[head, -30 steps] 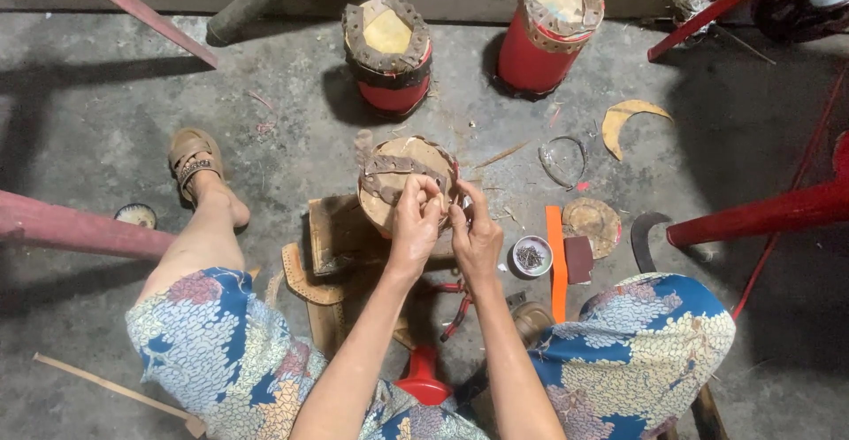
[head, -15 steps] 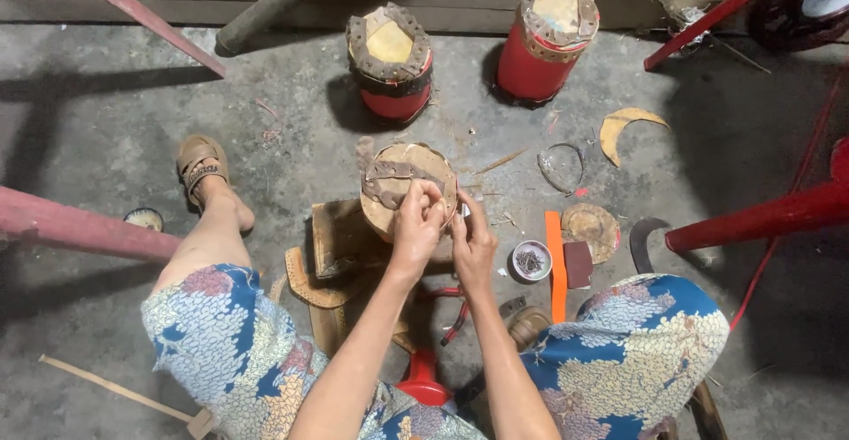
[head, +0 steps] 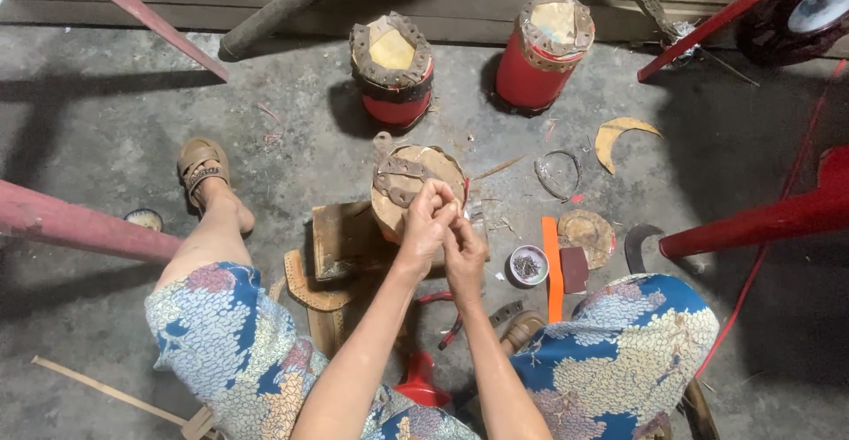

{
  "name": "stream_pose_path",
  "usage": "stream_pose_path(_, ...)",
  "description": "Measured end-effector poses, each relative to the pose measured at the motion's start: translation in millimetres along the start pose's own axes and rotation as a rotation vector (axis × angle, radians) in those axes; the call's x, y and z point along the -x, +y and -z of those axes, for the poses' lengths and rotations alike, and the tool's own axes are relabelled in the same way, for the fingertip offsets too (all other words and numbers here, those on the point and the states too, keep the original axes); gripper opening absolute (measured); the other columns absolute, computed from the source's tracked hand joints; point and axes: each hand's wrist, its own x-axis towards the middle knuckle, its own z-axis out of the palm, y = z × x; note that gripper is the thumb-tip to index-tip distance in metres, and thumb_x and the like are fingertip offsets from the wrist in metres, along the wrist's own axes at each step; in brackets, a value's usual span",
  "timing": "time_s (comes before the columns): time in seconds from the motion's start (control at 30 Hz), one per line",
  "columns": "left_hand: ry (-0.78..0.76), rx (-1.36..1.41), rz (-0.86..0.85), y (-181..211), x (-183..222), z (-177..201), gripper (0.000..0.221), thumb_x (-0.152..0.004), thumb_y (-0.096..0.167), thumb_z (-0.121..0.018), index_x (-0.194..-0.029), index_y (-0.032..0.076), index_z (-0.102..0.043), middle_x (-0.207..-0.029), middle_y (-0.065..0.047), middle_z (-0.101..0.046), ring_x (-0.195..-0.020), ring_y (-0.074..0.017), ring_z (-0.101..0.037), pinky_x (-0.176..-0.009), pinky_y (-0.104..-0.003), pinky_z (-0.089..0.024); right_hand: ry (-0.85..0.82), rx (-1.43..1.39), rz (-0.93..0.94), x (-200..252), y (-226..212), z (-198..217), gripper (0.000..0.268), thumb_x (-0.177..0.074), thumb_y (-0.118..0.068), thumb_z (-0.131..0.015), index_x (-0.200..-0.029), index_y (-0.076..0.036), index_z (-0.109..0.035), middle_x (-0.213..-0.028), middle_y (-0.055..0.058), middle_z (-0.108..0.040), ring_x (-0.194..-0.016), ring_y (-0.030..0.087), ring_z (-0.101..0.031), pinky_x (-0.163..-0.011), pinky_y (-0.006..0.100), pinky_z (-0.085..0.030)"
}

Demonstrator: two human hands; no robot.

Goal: A person is seen attaching a skin to a small drum frame using pins and then trimming the excess skin with a knife.

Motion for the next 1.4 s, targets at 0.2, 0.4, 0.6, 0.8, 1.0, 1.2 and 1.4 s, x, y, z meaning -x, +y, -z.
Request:
stream_pose_path(0.2, -0.1, -0.5, -0.226, 4, 4, 18, 0.038, -0.077, 0.006, -0.068, -0.11, 0.025, -0.07, -0.102, 0.004, -0.074, -0.103, -0.0187, -0.067, -0.09, -0.034, -0.054, 0.07, -0.594, -0.448, -3, 25, -5, 0.026, -0.097, -0.032, -0.068, -0.078, -0.014, -0.064, -0.057, -0.006, -0.054, -0.052, 0.003, -0.046, -0.049, 0.019, -0.035)
stream_pose_path(0.4, -0.362, -1.119, -0.279, 14, 13, 26, 0.046, -0.081, 0.015, -0.065, -0.124, 0.031, -0.067, -0.139, -0.005, -0.048, -0.127, -0.0362, -0.045, -0.094, -0.05, -0.046, 0.078, -0.754, -0.477, -5, 45, 2, 0.028, -0.091, -0.026, -0.064, -0.07, -0.009, -0.058, -0.058, 0.004, -0.06, -0.052, 0.013, -0.06, -0.049, 0.023, -0.046)
stream_pose_path(0.6, -0.394, -1.215, -0.391, 18, 14, 25, 0.056, -0.084, 0.006, -0.064, -0.133, 0.033, -0.065, -0.144, -0.011, -0.043, -0.125, -0.041, -0.046, -0.096, -0.051, -0.047, 0.141, -0.593, -0.418, -9, 43, 1, 0.025, -0.082, -0.025, -0.064, -0.063, -0.013, -0.055, -0.052, 0.0, -0.045, -0.049, 0.007, -0.041, -0.046, 0.021, -0.031)
stream_pose_path(0.8, -0.547, -1.253, -0.376, 33, 10, 29, 0.061, -0.077, 0.009, -0.072, -0.136, 0.024, -0.065, -0.154, -0.013, -0.044, -0.123, -0.0454, -0.048, -0.089, -0.056, -0.052, 0.149, -0.544, -0.344, -7, 33, -3, 0.025, -0.08, -0.025, -0.063, -0.06, -0.017, -0.051, -0.05, -0.003, -0.037, -0.048, 0.006, -0.032, -0.046, 0.021, -0.024)
stream_pose_path(1.0, -0.348, -1.278, -0.456, 56, -47, 17, 0.044, -0.088, 0.027, -0.074, -0.131, 0.027, -0.066, -0.139, -0.005, -0.059, -0.126, -0.0321, -0.051, -0.096, -0.05, -0.047, 0.133, -0.577, -0.388, -9, 27, -6, 0.026, -0.079, -0.026, -0.066, -0.061, -0.013, -0.053, -0.054, -0.002, -0.042, -0.054, 0.008, -0.038, -0.051, 0.022, -0.027)
stream_pose_path(1.2, -0.506, -1.397, -0.065, 52, -89, 0, 0.063, -0.078, 0.066, -0.073, -0.13, 0.032, -0.069, -0.153, -0.01, -0.051, -0.152, -0.0417, -0.025, -0.116, -0.072, 0.007, 0.108, -0.521, -0.432, -12, 37, 2, 0.028, -0.083, -0.029, -0.069, -0.061, -0.016, -0.056, -0.051, -0.001, -0.044, -0.051, 0.011, -0.04, -0.051, 0.024, -0.032)
stream_pose_path(1.4, -0.609, -1.582, 0.165, 38, -126, -4, 0.056, -0.073, 0.066, -0.076, -0.123, 0.042, -0.069, -0.129, 0.001, -0.06, -0.13, -0.0268, -0.043, -0.106, -0.068, -0.022, 0.082, -0.505, -0.34, -7, 31, -5, 0.03, -0.085, -0.027, -0.064, -0.061, -0.014, -0.051, -0.052, -0.002, -0.036, -0.05, 0.008, -0.033, -0.049, 0.023, -0.028)
